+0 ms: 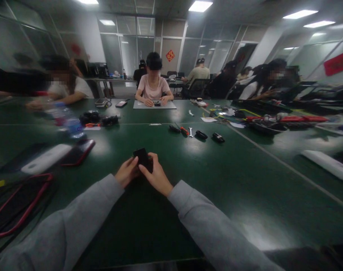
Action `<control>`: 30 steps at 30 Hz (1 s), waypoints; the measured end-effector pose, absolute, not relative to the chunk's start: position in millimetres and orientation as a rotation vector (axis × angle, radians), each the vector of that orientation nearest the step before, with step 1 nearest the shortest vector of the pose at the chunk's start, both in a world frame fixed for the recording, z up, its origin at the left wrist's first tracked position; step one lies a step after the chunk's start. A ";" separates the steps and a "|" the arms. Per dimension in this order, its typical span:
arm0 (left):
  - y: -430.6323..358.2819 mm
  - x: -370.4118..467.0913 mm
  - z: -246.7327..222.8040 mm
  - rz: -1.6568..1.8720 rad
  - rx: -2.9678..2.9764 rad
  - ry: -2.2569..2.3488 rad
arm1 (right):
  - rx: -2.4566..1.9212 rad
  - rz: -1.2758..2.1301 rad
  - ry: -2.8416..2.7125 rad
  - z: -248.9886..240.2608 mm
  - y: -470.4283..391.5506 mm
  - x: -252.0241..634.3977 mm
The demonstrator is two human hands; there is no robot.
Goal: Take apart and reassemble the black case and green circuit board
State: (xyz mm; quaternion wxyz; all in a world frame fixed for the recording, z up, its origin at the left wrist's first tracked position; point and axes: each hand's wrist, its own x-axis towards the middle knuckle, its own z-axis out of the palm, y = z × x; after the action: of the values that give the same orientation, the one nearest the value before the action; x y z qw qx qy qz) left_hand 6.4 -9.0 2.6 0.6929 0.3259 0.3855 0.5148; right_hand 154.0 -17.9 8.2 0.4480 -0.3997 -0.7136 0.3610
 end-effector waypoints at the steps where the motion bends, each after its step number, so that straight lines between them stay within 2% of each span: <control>1: -8.9 6.2 2.2 1.153 0.728 0.860 | -0.989 0.898 -1.773 8.5 -18.1 154.3; 17: -10.6 6.5 5.7 1.225 0.739 0.847 | -1.025 0.654 -1.812 11.6 -23.8 150.8; 25: -4.1 1.4 5.4 1.253 0.610 0.816 | -1.082 0.803 -1.520 10.0 -10.7 158.3; 30: 0.9 -5.0 4.2 1.228 0.568 0.738 | -1.007 1.272 -1.155 14.8 4.7 171.4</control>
State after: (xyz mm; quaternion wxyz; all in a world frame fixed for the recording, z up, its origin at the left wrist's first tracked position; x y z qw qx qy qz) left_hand -5.0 0.9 4.2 0.7173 0.2566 0.3337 0.5552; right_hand 171.4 4.7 14.8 0.5437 -0.4244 -0.4866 0.5361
